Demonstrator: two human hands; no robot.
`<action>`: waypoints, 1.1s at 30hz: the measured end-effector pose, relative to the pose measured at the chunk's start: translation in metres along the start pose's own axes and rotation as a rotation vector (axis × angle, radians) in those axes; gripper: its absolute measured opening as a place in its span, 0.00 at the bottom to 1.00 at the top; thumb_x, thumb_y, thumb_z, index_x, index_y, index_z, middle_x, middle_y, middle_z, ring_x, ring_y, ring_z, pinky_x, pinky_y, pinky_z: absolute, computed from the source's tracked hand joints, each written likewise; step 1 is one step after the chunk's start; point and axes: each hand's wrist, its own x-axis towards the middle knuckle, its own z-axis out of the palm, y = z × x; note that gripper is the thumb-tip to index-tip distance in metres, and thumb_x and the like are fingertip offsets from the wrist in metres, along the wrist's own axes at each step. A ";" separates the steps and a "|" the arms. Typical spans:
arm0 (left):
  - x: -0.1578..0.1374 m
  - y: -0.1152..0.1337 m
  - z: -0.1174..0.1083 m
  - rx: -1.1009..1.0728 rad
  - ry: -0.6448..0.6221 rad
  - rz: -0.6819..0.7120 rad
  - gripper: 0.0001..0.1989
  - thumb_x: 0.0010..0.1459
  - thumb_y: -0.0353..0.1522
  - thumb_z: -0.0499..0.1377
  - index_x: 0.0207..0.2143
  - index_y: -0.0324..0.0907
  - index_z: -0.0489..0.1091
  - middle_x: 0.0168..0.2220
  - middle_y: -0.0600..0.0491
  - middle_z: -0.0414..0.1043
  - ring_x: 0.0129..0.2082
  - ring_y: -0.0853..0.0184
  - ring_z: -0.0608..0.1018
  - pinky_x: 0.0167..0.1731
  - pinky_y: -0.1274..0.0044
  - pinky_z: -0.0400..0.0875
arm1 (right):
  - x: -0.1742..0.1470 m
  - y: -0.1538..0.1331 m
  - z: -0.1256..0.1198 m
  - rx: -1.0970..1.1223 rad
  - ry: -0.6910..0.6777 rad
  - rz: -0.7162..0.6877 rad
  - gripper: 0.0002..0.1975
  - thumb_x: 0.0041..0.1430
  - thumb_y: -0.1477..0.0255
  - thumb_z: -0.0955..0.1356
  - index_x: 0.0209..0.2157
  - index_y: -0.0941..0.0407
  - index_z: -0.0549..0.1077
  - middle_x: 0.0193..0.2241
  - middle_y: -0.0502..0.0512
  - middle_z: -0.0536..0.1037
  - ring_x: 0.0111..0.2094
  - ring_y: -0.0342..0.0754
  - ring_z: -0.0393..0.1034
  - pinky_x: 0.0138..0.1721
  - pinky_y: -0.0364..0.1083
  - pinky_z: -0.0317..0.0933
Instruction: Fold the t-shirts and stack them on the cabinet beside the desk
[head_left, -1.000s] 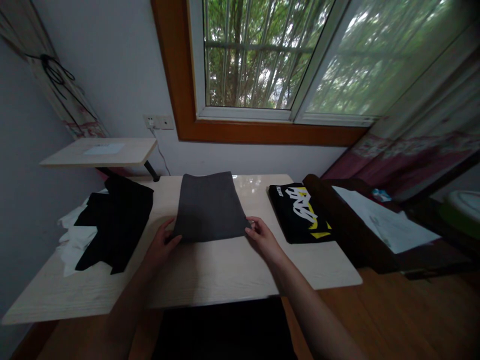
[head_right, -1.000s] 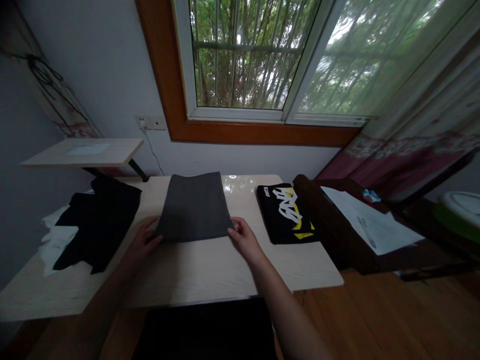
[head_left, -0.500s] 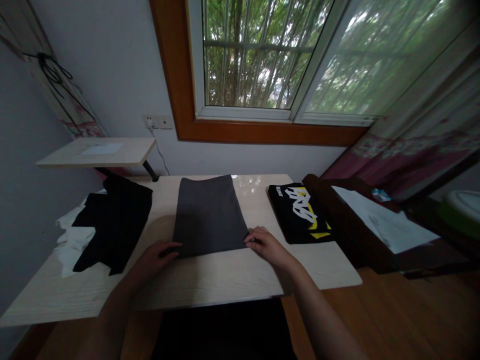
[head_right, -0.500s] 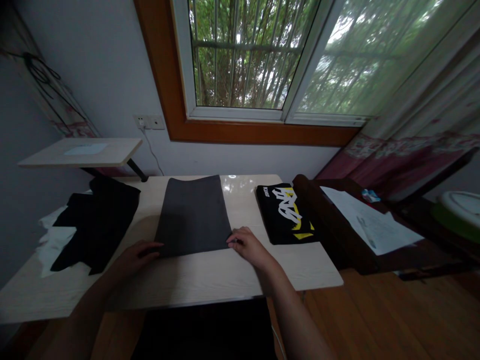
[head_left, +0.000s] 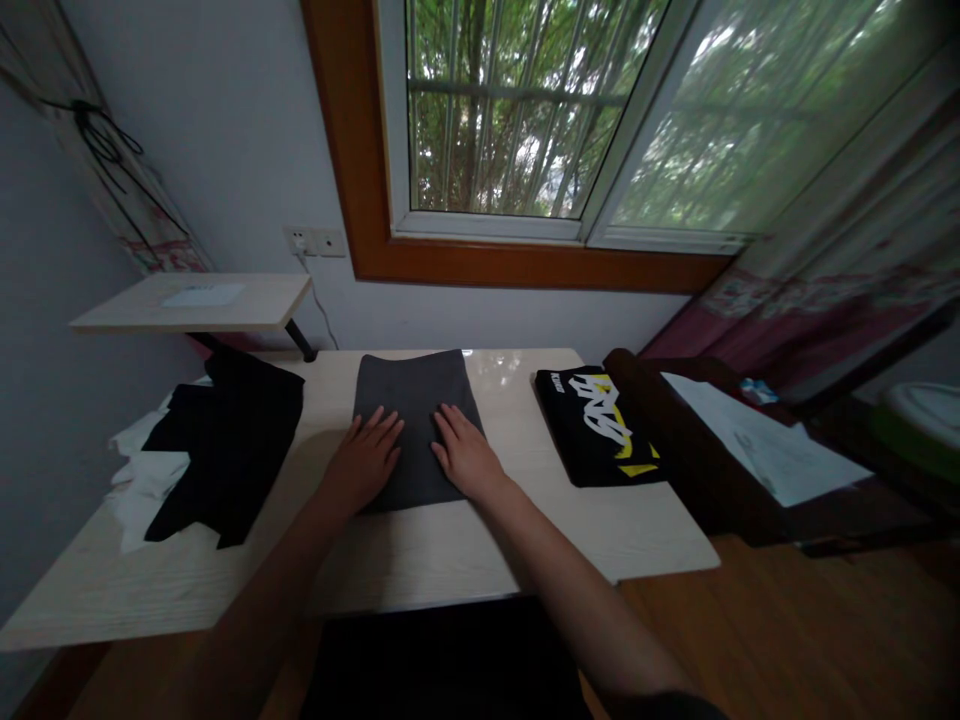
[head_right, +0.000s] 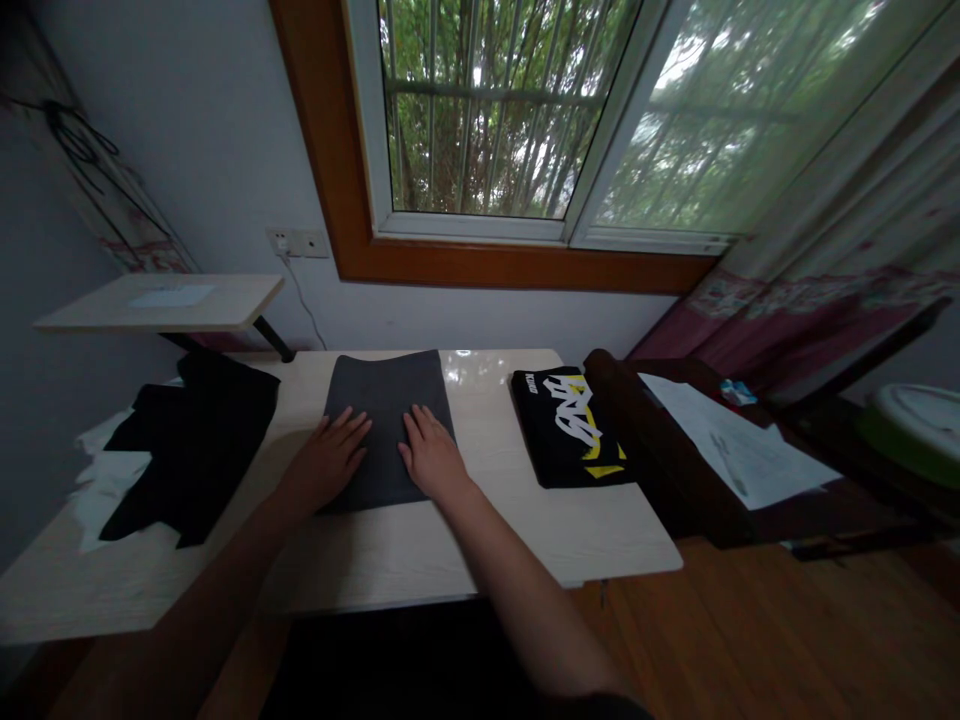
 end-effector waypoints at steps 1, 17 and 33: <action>0.003 0.000 0.007 0.021 -0.019 -0.027 0.24 0.69 0.36 0.48 0.65 0.42 0.63 0.67 0.46 0.62 0.70 0.53 0.59 0.67 0.54 0.53 | 0.005 -0.002 0.008 -0.028 -0.020 -0.001 0.28 0.70 0.65 0.64 0.67 0.59 0.61 0.69 0.64 0.58 0.70 0.58 0.50 0.68 0.59 0.51; -0.017 -0.045 0.044 0.026 -0.117 -0.309 0.30 0.71 0.44 0.42 0.70 0.40 0.53 0.72 0.44 0.48 0.71 0.51 0.57 0.65 0.52 0.55 | -0.017 0.045 0.009 -0.212 -0.107 0.197 0.31 0.72 0.56 0.57 0.70 0.56 0.56 0.71 0.58 0.52 0.72 0.58 0.46 0.69 0.63 0.44; -0.084 -0.086 0.024 -0.109 -0.011 -0.118 0.32 0.68 0.35 0.49 0.72 0.48 0.47 0.71 0.46 0.53 0.70 0.56 0.58 0.67 0.57 0.57 | -0.072 0.095 -0.026 -0.018 0.008 0.066 0.24 0.71 0.68 0.59 0.66 0.51 0.63 0.65 0.57 0.66 0.67 0.54 0.58 0.67 0.57 0.56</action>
